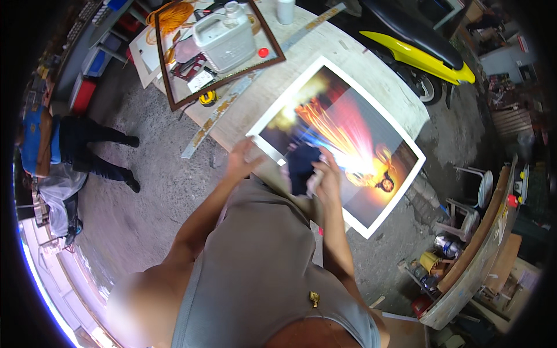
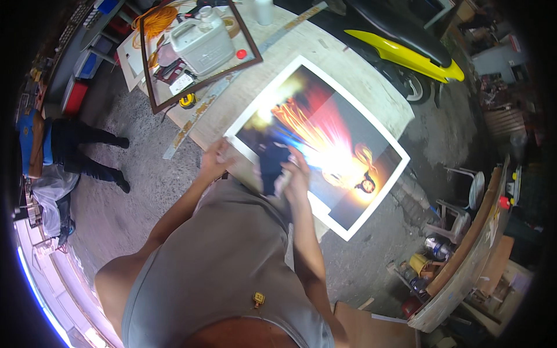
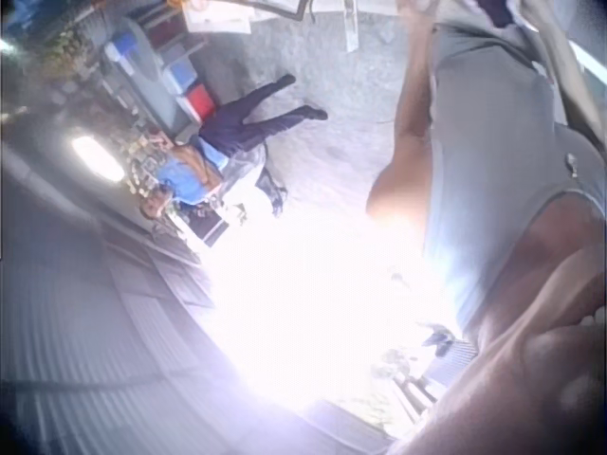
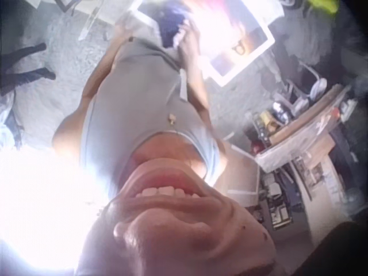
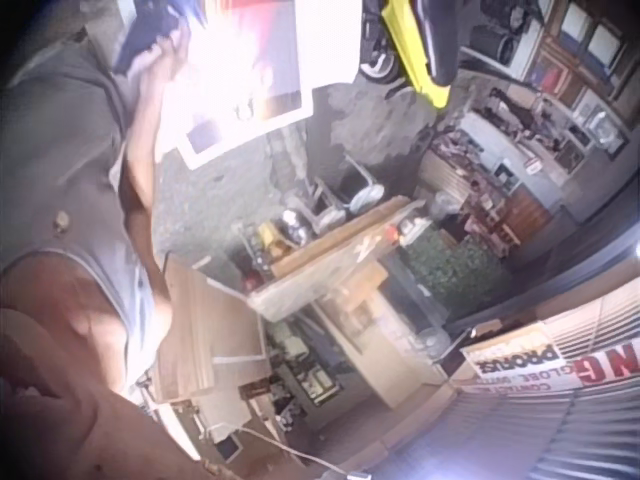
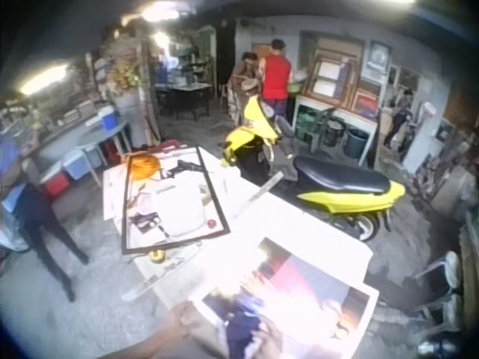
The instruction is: The person cleans a flat surface with a cloth, places a printed image on it, wipes the image, and then inserts the image into a picture frame. The person adjusts the frame and holds it up to inspect the finished assembly.
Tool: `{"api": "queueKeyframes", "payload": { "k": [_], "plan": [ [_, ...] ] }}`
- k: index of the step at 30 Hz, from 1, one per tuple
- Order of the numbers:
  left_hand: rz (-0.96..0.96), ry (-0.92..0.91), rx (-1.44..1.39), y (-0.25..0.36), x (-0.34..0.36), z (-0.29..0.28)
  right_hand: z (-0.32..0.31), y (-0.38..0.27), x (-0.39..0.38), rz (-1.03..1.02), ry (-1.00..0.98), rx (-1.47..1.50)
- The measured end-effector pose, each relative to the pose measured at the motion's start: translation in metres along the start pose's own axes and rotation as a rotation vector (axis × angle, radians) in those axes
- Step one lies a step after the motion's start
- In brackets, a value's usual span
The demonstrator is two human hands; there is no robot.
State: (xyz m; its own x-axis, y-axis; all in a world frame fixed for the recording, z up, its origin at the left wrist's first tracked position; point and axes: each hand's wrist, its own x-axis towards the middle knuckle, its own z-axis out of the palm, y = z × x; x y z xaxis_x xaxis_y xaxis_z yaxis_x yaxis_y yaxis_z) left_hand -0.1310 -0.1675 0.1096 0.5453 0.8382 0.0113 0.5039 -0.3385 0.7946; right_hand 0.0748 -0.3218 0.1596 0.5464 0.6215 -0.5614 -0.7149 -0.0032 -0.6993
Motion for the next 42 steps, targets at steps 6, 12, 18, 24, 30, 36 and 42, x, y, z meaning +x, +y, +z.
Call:
{"api": "queueKeyframes", "payload": {
  "k": [6, 12, 18, 24, 30, 36, 42],
  "plan": [
    [-0.253, 0.542, 0.24, -0.137, 0.129, -0.158, 0.147, 0.123, 0.159, 0.139, -0.339, 0.201],
    [-0.613, 0.529, 0.414, -0.223, 0.222, -0.223, 0.215, 0.194, 0.194, -0.535, -0.083, -0.932],
    [-0.692, 0.383, -0.493, -0.203, 0.246, -0.222, 0.237, 0.187, 0.178, -0.394, -0.095, -1.019],
    [-0.665, 0.334, -0.561, -0.152, 0.251, -0.263, 0.32, 0.132, 0.153, 0.236, -0.293, 0.148],
    [-0.517, 0.352, -0.635, -0.169, 0.233, -0.275, 0.336, 0.15, 0.148, 0.197, -0.216, 0.104],
    [-0.276, 0.415, -0.62, -0.125, 0.171, -0.254, 0.363, 0.094, 0.085, 0.03, 0.089, 0.261],
    [0.201, 0.516, -0.301, -0.066, 0.119, -0.192, 0.261, 0.038, 0.071, -0.322, 0.394, 0.329]
  ]
}}
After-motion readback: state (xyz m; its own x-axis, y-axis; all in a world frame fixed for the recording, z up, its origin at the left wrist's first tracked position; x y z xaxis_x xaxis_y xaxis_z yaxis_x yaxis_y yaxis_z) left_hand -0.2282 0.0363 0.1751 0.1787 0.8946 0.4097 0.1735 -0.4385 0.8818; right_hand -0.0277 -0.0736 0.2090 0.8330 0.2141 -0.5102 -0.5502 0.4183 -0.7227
